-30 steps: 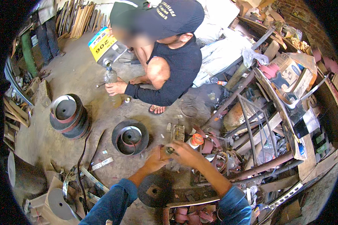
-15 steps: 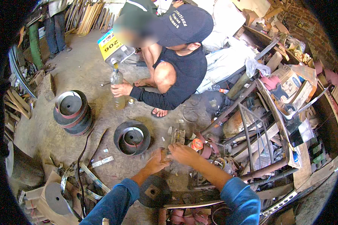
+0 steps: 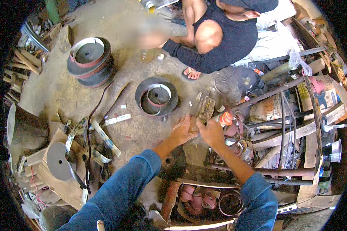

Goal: The person pours a liquid from a yellow box into a plastic bottle, then uses a small brush to apply the liquid to a sanding belt. They also handle a roll of tape and a wooden stick, preparing materials for a sanding task.

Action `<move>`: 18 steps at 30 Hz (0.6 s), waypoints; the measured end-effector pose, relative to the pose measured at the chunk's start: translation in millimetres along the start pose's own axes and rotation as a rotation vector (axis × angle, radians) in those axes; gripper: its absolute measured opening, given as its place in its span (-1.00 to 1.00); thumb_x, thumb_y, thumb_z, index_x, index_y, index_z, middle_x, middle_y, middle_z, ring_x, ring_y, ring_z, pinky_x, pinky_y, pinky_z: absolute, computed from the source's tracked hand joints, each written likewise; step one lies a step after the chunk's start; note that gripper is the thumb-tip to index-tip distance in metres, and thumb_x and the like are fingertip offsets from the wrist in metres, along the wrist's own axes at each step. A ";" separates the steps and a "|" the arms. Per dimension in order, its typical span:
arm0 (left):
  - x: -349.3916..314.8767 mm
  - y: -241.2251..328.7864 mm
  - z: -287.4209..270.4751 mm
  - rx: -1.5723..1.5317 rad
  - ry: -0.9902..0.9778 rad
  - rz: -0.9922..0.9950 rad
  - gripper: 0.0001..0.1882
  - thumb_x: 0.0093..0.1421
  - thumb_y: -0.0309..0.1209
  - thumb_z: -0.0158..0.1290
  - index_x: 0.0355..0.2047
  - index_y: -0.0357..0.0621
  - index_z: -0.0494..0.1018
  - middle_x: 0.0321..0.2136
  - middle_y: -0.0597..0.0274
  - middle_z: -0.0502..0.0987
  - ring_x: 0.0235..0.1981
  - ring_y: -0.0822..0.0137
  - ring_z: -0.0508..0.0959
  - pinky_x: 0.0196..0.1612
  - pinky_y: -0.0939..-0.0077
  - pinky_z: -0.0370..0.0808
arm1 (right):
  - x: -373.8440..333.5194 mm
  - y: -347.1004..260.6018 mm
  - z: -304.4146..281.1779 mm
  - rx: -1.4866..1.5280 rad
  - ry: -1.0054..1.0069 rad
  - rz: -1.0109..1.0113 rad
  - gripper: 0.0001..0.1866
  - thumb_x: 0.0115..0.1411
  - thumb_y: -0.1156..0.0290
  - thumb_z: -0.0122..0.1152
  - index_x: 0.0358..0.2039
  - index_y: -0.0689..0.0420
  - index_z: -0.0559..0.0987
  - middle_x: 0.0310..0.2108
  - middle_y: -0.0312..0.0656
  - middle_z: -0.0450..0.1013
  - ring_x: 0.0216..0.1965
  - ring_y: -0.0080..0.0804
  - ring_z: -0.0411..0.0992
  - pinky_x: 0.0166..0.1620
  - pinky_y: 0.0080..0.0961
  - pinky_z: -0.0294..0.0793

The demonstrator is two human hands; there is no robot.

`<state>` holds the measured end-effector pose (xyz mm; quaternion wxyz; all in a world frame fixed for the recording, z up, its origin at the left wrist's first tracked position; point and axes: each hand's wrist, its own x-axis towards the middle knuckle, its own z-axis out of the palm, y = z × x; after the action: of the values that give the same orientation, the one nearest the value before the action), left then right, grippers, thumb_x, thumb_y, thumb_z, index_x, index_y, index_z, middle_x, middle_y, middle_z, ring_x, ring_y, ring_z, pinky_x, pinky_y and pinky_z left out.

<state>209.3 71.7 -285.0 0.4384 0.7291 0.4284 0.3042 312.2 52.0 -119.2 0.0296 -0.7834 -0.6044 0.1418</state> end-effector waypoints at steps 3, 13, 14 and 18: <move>0.1 5.8 -2.1 -0.056 -0.031 -0.074 0.03 -0.09 -0.15 0.39 0.27 -0.28 0.07 0.16 -0.20 0.31 0.21 -0.26 0.30 0.25 -0.06 0.27 | 2.3 -20.2 -11.8 0.075 -0.119 0.263 -0.20 0.20 -0.31 0.05 -0.61 0.34 0.56 -0.51 0.26 0.53 -0.30 0.17 0.57 -0.13 -0.03 0.49; 6.5 0.7 -4.5 0.025 -0.047 -0.026 0.05 -0.07 -0.02 0.33 0.26 -0.35 0.07 0.15 -0.28 0.32 0.22 -0.22 0.31 0.24 0.00 0.27 | 18.9 28.1 -13.2 -0.283 -0.118 -0.471 -0.44 0.26 0.11 0.21 -0.03 0.39 0.36 -0.19 0.25 0.53 -0.16 0.21 0.52 -0.08 -0.02 0.49; 6.7 0.5 -2.8 0.057 -0.049 -0.031 0.05 -0.07 -0.01 0.33 0.26 -0.36 0.07 0.15 -0.28 0.32 0.23 -0.21 0.31 0.24 0.01 0.27 | 14.4 24.5 -2.0 -0.203 -0.099 -0.275 -0.37 0.25 0.05 0.20 -0.02 0.46 0.36 -0.36 0.30 0.53 -0.31 0.29 0.52 -0.18 0.04 0.49; 10.5 -0.3 -2.0 -0.050 -0.067 0.004 0.04 -0.06 -0.02 0.34 0.26 -0.37 0.07 0.16 -0.30 0.31 0.25 -0.22 0.30 0.27 0.04 0.25 | 15.5 8.8 3.1 -0.283 -0.021 -0.038 -0.33 0.27 -0.04 0.13 -0.03 0.45 0.41 -0.45 0.33 0.51 -0.36 0.31 0.53 -0.22 0.08 0.49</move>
<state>212.2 81.9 -283.7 0.4701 0.7285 0.4043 0.2914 323.3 64.1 -126.9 -0.0849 -0.7665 -0.6336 0.0629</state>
